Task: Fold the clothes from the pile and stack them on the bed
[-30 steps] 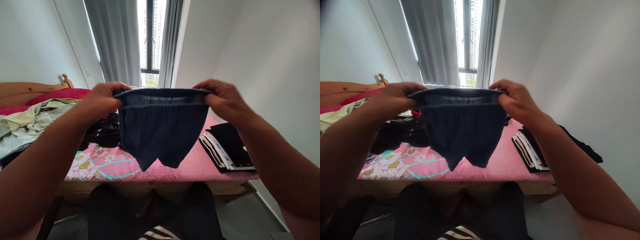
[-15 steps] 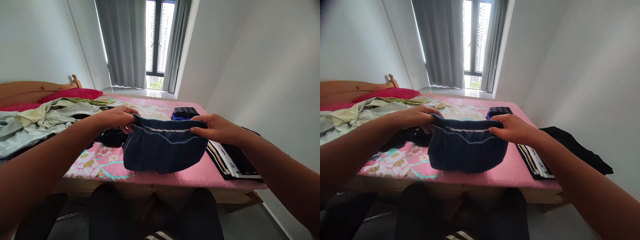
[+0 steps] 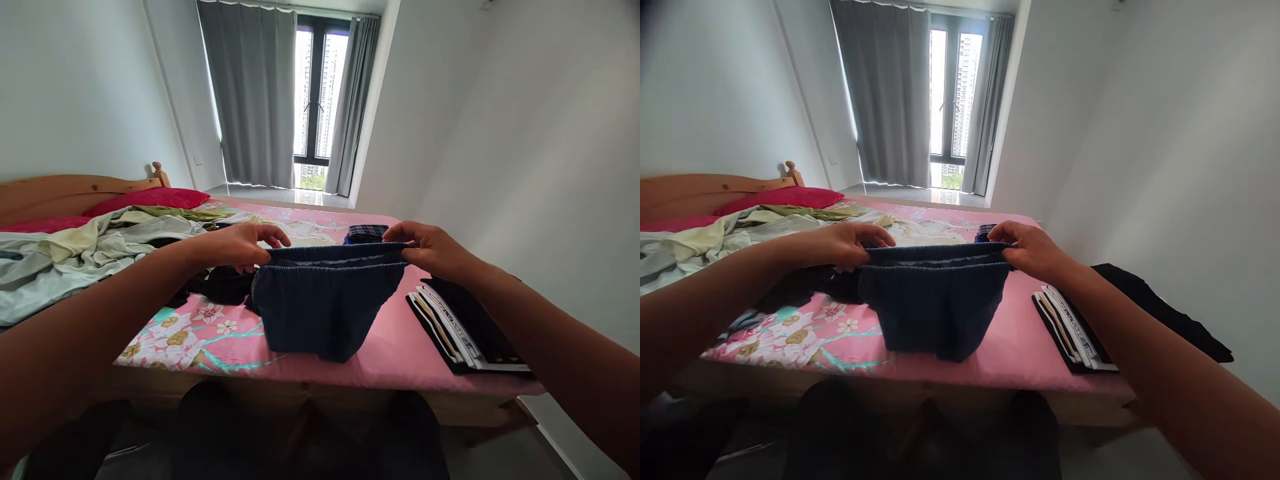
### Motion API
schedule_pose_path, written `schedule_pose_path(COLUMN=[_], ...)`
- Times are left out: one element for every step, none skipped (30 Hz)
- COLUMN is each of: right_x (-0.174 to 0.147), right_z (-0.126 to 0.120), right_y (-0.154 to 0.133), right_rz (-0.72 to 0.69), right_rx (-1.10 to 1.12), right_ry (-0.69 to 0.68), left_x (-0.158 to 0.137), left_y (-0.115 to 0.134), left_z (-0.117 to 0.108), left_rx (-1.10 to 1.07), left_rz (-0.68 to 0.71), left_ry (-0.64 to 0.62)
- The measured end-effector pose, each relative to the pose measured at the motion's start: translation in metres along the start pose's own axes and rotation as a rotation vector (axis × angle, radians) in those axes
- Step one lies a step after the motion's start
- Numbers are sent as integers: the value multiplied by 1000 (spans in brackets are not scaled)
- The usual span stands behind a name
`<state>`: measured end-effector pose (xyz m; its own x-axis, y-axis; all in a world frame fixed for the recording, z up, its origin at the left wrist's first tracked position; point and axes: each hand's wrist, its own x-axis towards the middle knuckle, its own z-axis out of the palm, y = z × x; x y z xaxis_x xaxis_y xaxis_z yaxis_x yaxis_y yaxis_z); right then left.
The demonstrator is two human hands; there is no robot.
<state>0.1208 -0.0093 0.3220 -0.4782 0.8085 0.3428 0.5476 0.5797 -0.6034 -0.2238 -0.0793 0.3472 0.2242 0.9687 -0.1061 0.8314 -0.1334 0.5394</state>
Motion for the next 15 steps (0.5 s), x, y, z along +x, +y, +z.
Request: schedule_pose_path(right_x=[-1,-2,-3,-4,-6,-7,-9,-11,-12,-13,-14,-15,-16,-17,-18], right_z=[0,0,-2,-4,-6,-8,-10,-10,-10,-8,-5,-1,3,7,10], right_y=[0,0,-1,-2,-3,-4,-5,-6,-6,-6,-4,-2,0,3,6], right_rz=[-20,-31,-39,-41,-41,-42,-44,-46,-41,-30,-14,7,27,39,43], right_rx=[85,157,212,251,278,293,302,308,314,320,328,340,361,390,427], right_ry=[-3,-27,-73,-134,-201,-269,-329,-374,-405,-421,-425,-418,-401,-381,-364], left_x=[-2,-4,-7,-9,-12,-15,-18,-20,-23,-25,-28,-30,-32,-33,-35], left_y=[0,0,0,0,1,1,2,2,2,1,-1,-3,-6,-9,-12], left_z=[-2,-3,-2,-2,-1,1,1,2,2,3,3,3,4,5,7], left_rx=[-7,-19,-39,-66,-97,-128,-154,-173,-189,-207,-230,-263,-305,-352,-397], left_rz=[-11,-24,-33,-35,-34,-32,-33,-40,-47,-50,-48,-37,-21,-3,11], left_ry=[-7,-25,-48,-76,-109,-144,-180,-212,-241,-265,-289,-308,-314,-301,-266])
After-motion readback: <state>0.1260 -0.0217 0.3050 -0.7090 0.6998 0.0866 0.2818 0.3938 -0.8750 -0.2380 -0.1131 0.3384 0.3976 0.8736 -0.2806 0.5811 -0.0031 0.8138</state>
